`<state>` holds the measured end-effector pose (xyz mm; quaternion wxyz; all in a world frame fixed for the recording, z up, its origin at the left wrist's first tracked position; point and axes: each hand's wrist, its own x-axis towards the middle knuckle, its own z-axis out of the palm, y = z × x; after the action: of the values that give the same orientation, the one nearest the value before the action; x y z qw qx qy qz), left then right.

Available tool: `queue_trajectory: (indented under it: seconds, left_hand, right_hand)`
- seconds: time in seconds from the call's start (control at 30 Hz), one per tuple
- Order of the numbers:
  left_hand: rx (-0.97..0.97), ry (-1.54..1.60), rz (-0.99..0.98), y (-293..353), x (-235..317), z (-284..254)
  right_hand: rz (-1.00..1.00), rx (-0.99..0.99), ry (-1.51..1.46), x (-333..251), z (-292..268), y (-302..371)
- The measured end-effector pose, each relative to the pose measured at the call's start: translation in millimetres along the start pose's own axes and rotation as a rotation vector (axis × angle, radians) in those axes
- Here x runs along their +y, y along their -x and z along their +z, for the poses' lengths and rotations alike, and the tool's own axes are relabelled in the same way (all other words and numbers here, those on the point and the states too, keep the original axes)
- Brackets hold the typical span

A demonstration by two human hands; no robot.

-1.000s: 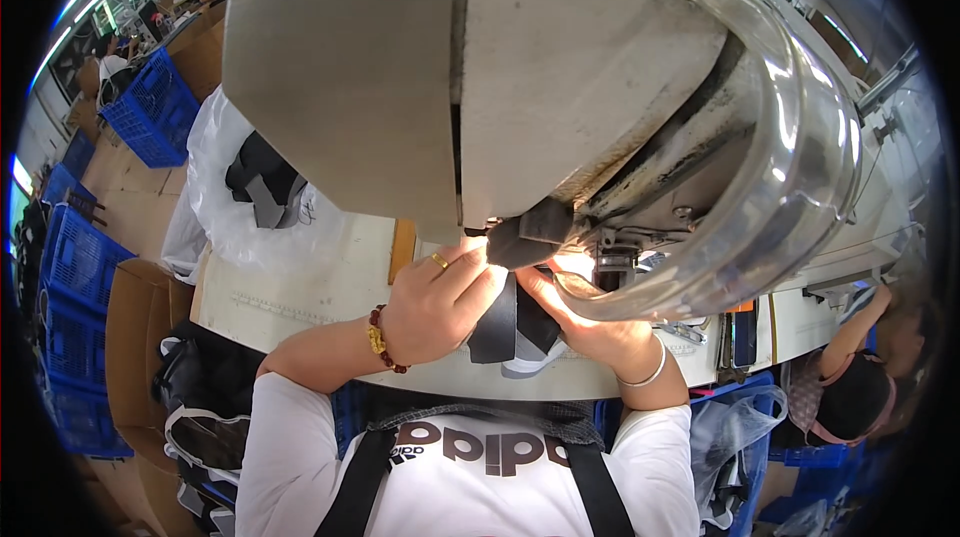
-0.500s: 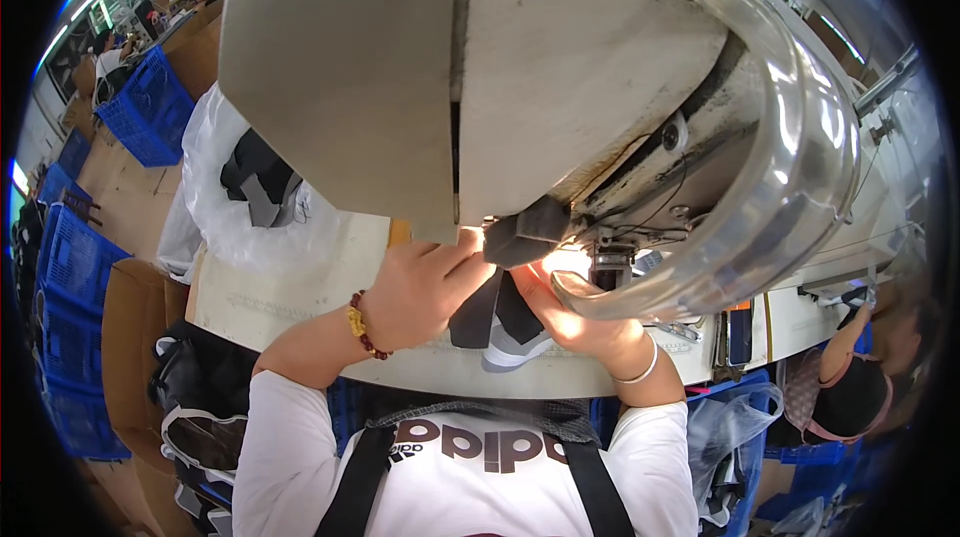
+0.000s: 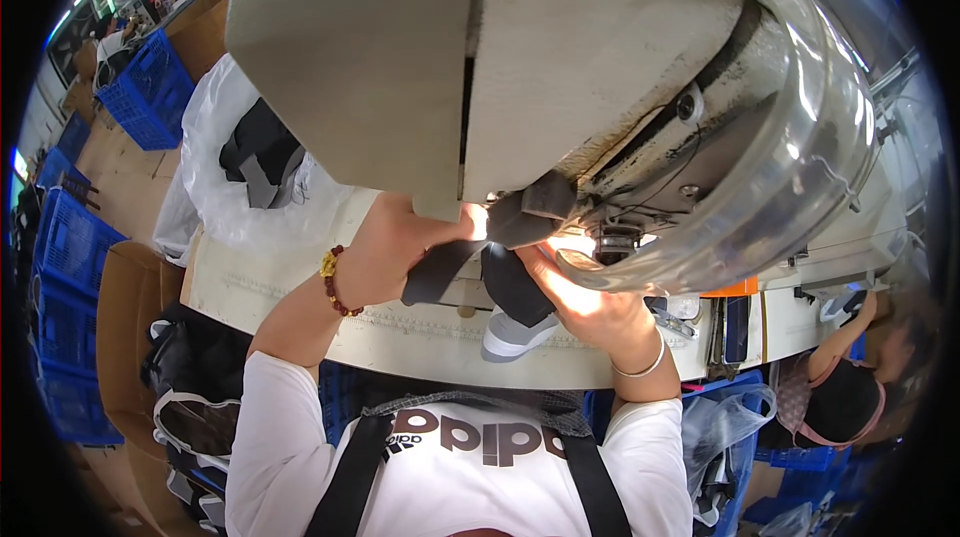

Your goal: Sewing and assembling shoe components using a heavy-duty sewing machine.

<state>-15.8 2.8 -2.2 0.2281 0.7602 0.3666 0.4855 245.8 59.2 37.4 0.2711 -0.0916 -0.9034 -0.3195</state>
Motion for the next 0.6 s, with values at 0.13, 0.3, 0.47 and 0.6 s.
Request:
queue_trajectory:
  seconds: [0.13, 0.3, 0.47, 0.6]
  left_hand:
    - [-0.115, -0.305, 0.046, 0, 13, 0]
    - [-0.132, -0.432, 0.114, -2, 19, -2]
    - [-0.144, -0.548, 0.153, -3, 15, 2]
    - [-0.046, -0.701, 0.213, 0, 18, 8]
  right_hand:
    - [0.113, 0.001, -0.085, -5, 0, 6]
    - [0.226, -0.153, -0.126, -4, 14, 31]
    - [0.273, -0.418, -0.037, -1, 21, 55]
    - [0.195, -0.006, -0.22, 12, 38, 52]
